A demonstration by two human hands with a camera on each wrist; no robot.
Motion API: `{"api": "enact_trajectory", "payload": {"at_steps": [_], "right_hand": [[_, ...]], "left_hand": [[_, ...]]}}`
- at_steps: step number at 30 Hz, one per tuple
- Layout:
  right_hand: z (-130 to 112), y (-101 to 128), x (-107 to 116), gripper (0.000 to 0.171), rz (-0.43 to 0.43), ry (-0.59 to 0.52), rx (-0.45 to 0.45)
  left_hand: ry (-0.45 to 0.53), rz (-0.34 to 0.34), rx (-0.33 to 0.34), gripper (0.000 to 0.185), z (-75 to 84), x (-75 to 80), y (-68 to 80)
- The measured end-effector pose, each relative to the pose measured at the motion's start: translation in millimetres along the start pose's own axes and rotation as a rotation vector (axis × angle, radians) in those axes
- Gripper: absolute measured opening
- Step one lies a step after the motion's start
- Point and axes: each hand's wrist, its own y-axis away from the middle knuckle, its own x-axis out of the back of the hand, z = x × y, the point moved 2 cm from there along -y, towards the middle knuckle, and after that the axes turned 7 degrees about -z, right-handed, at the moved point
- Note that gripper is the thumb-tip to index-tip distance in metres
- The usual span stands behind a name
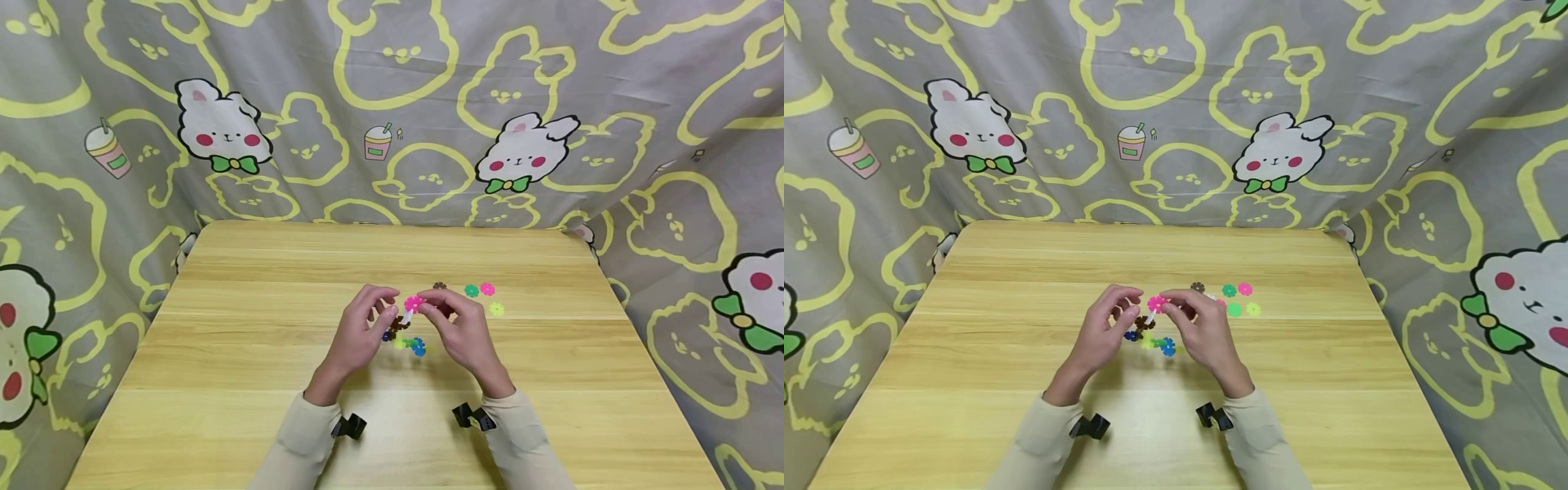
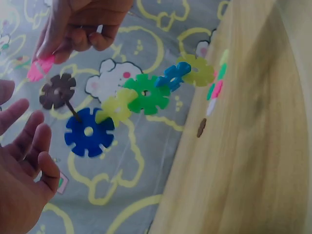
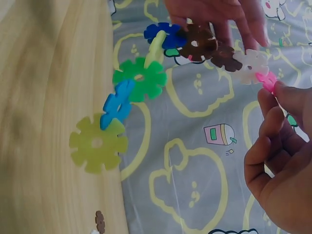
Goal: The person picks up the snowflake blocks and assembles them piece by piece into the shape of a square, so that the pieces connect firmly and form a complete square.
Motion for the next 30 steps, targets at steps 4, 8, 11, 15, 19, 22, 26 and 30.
{"api": "enact_trajectory", "payload": {"at_steps": [4,8,11,15,19,22,26,30], "right_hand": [[-4,-2,-1,0.016,-0.004,0.019,0.034],[-8,-5,-2,0.016,-0.004,0.032,0.040],[-16,-6,0,0.015,-0.004,0.036,0.044],[-32,-6,7,0.013,-0.005,0.043,0.029],[-27,-2,18,0.013,-0.003,0.056,-0.017],[-1,3,27,0.014,0.017,0.056,-0.069],[38,9,42,0.017,0.049,0.073,-0.168],[68,16,58,0.019,0.061,0.158,-0.296]], "left_hand": [[-0.044,-0.029,-0.065,0.018,4.2,-4.6,-3.5],[-0.028,-0.018,-0.093,0.014,2.9,-7.2,-3.8],[0.013,0.001,-0.093,0.014,1.7,-7.7,-3.1],[0.080,0.032,-0.064,0.014,-0.7,-7.8,-2.2],[0.160,0.081,-0.011,0.013,-2.7,-5.2,-1.0],[0.236,0.116,0.010,0.013,1.7,-0.9,0.0],[0.299,0.147,0.032,0.014,14.3,5.7,1.3],[0.308,0.170,0.065,0.016,20.3,9.3,2.5]]}}
